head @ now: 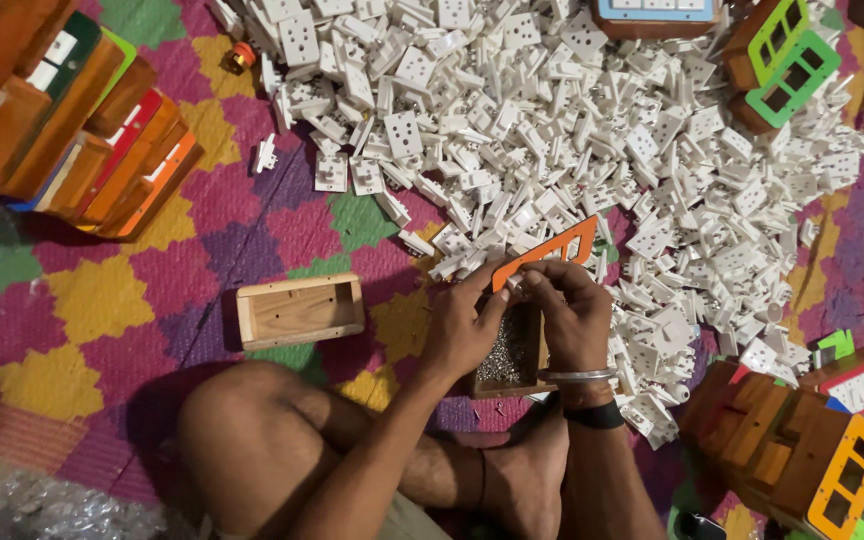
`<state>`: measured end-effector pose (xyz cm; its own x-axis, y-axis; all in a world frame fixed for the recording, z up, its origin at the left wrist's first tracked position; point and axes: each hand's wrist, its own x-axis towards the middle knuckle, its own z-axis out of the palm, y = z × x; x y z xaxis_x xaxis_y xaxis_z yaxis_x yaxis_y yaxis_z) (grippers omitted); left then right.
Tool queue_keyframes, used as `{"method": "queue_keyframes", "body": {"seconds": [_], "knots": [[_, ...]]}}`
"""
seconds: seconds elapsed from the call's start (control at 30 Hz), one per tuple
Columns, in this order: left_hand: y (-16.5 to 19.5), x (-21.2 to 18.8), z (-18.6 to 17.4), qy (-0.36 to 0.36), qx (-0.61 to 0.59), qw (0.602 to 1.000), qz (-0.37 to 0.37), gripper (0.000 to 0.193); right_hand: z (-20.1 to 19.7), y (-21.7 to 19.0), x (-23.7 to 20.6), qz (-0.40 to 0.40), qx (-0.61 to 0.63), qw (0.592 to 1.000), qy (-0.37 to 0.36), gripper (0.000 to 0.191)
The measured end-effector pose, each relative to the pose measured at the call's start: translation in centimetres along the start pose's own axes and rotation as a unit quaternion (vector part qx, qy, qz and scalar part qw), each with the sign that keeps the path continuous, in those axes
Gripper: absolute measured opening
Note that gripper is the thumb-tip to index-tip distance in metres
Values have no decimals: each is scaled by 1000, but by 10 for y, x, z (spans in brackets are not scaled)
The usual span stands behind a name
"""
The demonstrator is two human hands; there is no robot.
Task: The person sits on the floor and assembles small white plastic electrical components into orange and yellow plastic frames. They pick up components and fasteners from a wooden box and the surrounding floor, then insert them into the frames.
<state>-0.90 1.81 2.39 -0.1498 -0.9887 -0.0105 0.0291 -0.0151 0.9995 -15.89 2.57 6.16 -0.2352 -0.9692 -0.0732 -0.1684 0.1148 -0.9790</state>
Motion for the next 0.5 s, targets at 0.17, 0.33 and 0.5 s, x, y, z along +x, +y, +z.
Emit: {"method": "queue_keyframes", "body": {"seconds": [0.17,0.33,0.5], "knots": [[2,-1,0,-14,6,1000,-15,41,5,1,-6,10,-31,999,37,15],[5,-1,-1,-17,-1,1000,-13,41,19,5,-14,-76,-111,987,90,14],[9,-1,-2,3,5,997,71,40,22,6,-16,-98,-134,982,95,13]]}}
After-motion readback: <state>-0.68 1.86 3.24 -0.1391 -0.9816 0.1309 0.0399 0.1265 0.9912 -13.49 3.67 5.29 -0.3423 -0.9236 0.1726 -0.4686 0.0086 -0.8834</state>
